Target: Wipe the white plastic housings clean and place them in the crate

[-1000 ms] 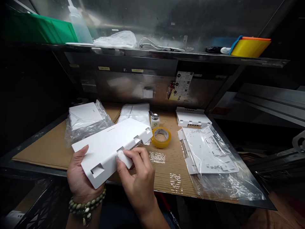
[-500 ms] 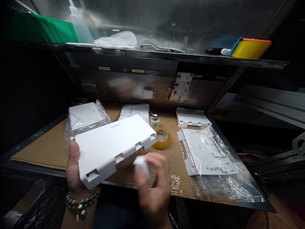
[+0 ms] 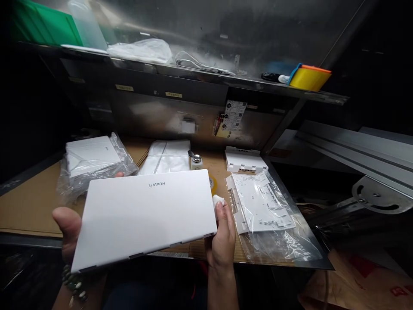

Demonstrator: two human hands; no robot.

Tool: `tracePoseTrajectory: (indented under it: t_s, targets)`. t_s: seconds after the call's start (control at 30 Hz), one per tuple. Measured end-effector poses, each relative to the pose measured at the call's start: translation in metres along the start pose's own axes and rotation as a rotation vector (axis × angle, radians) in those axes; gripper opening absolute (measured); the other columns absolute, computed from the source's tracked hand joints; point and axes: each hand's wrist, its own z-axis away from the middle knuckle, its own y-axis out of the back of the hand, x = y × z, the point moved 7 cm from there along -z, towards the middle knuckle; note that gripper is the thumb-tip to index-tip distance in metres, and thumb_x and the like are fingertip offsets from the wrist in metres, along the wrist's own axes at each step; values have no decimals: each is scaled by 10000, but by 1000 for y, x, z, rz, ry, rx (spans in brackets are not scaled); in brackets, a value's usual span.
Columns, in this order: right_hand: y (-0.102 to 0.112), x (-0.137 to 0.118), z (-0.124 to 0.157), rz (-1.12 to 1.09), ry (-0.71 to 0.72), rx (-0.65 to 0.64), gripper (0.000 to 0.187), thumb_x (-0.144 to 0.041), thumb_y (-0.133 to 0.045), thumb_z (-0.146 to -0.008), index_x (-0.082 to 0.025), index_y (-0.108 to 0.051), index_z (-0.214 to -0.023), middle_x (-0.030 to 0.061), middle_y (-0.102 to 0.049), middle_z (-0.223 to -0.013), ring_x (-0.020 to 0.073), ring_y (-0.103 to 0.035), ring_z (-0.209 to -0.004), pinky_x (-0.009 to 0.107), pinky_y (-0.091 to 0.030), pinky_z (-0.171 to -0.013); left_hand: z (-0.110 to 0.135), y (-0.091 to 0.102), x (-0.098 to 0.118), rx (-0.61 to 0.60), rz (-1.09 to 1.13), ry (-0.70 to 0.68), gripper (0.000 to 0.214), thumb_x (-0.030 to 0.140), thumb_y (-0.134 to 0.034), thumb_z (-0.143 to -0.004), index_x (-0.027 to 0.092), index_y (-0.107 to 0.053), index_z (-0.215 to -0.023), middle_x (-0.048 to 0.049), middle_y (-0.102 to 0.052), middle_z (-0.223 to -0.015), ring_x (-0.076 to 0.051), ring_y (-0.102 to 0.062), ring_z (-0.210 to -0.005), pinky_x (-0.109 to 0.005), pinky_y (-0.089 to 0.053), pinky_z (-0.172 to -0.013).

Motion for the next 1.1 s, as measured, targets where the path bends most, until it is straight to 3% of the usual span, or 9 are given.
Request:
tracePoseTrajectory:
  t_s: [0.1, 0.2, 0.27, 0.37, 0.5, 0.6, 0.83, 1.0, 1.1]
  targets:
    - [3, -2, -1, 3, 54, -8, 360, -494, -766, -840, -219, -705, -1064, 13, -756, -1020, 198, -693, -969, 287, -576, -773, -1, 18, 12, 154, -153, -45, 845, 789, -681, -753, 414, -489, -1485, -22, -658, -1432, -377, -523, -1391, -524, -455, -1138]
    - [6, -11, -3, 77, 205, -75, 357, -515, -700, -891, -222, -661, -1091, 3, -734, -887, 175, -693, -791, 288, -569, -696, -2, 41, 28, 363, -442, -36, 833, 483, -909, -650, 259, -607, -1394, -82, -777, -1204, -410, -641, -1242, -483, -555, -1030]
    - [7, -20, -5, 205, 357, -155, 328, -499, -669, -925, -233, -632, -1113, 3, -727, -887, 167, -694, -778, 295, -569, -710, -1, 51, 36, 494, -679, -4, 716, 355, -960, -581, 191, -712, -1232, -81, -813, -1044, -383, -711, -1104, -411, -610, -921]
    - [14, -36, -8, 419, 549, -193, 256, -426, -651, -961, -241, -636, -1139, 31, -728, -1050, 159, -699, -909, 311, -562, -833, 3, 47, 48, 577, -976, -78, 435, 376, -978, -573, 192, -802, -926, -36, -819, -883, -270, -747, -926, -268, -610, -809]
    - [28, -59, -3, 446, 617, -99, 189, -384, -639, -980, -250, -671, -1109, -5, -720, -927, 103, -653, -728, 268, -551, -731, 5, 22, 47, 384, -1202, -185, 260, 444, -894, -696, 272, -845, -885, -34, -821, -957, -255, -741, -946, -266, -598, -849]
    - [22, -68, 10, 473, 648, -153, 172, -342, -653, -971, -251, -689, -1113, -12, -696, -847, 112, -651, -696, 269, -556, -685, 5, 16, 45, 295, -1265, -197, 183, 417, -845, -754, 342, -842, -921, -19, -820, -1019, -280, -734, -1032, -310, -598, -893]
    - [-4, -71, 32, 609, 806, -272, 150, -254, -662, -952, -265, -734, -1082, 73, -646, -1239, 222, -667, -1064, 305, -573, -705, -3, 5, 43, -30, -1465, -322, 179, 282, -749, -863, 379, -825, -994, 10, -820, -1041, -295, -738, -1089, -442, -549, -1034]
    - [-31, -53, 42, 495, 573, -475, 181, -290, -589, -1003, -268, -650, -1172, 71, -650, -1277, 125, -684, -752, 272, -574, -595, -5, 2, 38, -188, -1489, -359, 203, 232, -708, -906, 356, -817, -1024, 12, -818, -1052, -265, -762, -1007, -531, -389, -1198]
    - [-46, -34, 46, 492, 378, -568, 213, -371, -556, -1020, -257, -609, -1191, 68, -682, -1195, 153, -686, -821, 286, -596, -649, -4, -4, 35, -178, -1471, -334, 172, 275, -673, -938, 328, -834, -968, -32, -826, -985, -287, -767, -986, -549, -302, -1241]
